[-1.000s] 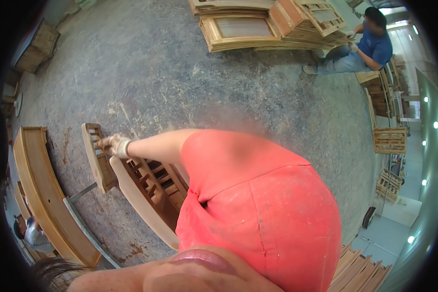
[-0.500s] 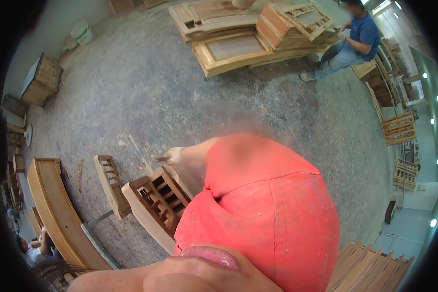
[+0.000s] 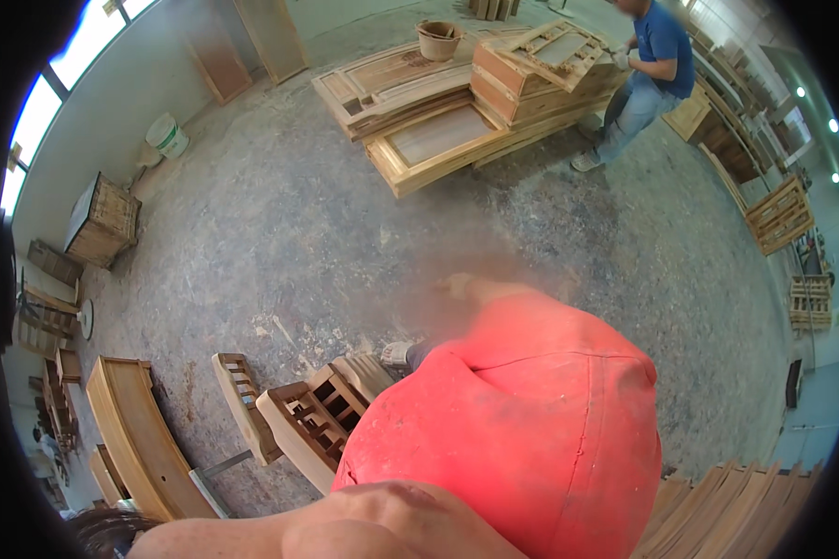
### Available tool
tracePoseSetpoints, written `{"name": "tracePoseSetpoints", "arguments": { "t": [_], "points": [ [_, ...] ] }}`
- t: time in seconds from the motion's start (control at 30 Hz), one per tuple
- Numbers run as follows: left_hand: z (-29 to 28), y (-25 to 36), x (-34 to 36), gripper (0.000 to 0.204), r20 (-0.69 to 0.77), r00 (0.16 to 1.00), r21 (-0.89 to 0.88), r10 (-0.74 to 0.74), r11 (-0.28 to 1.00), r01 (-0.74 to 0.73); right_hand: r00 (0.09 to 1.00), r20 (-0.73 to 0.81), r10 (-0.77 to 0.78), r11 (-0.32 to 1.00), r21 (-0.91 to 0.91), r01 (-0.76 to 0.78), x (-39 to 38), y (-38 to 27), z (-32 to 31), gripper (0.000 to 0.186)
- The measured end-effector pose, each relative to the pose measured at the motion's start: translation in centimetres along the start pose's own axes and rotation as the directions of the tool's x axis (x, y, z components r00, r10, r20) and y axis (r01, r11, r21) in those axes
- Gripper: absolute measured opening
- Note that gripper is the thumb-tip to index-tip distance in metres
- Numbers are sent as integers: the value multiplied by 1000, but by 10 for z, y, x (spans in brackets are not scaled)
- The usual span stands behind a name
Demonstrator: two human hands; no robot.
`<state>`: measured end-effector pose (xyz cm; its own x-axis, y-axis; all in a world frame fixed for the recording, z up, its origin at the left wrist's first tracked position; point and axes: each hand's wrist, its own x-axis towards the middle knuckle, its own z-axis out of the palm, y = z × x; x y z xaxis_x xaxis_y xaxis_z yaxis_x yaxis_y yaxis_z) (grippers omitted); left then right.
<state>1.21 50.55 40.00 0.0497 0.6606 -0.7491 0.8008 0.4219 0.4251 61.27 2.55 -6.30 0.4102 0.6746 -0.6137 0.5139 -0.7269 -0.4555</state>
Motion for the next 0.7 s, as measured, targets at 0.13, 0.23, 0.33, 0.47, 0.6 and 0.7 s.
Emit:
{"name": "tracePoseSetpoints", "arguments": {
  "t": [0.13, 0.23, 0.33, 0.47, 0.6, 0.7],
  "points": [
    [22, -4, -6, 39, 8, 1000, -39, -15, 999, 15, 995, 72, 72, 996, -62, -68, 6, 14, -1, 40],
    [40, -9, -6, 38, 25, 999, -64, -28, 998, 29, 985, 145, 89, 985, -163, -65, 9, 25, 9, 40],
    [55, -25, -4, 37, 32, 998, -100, -56, 993, 59, 988, 157, 2, 984, -177, 27, -11, -22, 10, 43],
    [81, -37, 1, 36, 50, 997, -167, -52, 984, 59, 978, 173, -115, 977, -160, 143, -16, -73, 0, 52],
    [105, -46, 6, 35, 61, 998, -232, -32, 972, 46, 949, 159, -271, 951, -107, 290, 4, -69, 21, 52],
    [121, -53, 9, 34, 66, 998, -277, -19, 960, 37, 952, 185, -245, 954, -127, 270, 7, -69, 27, 50]
  ]
}}
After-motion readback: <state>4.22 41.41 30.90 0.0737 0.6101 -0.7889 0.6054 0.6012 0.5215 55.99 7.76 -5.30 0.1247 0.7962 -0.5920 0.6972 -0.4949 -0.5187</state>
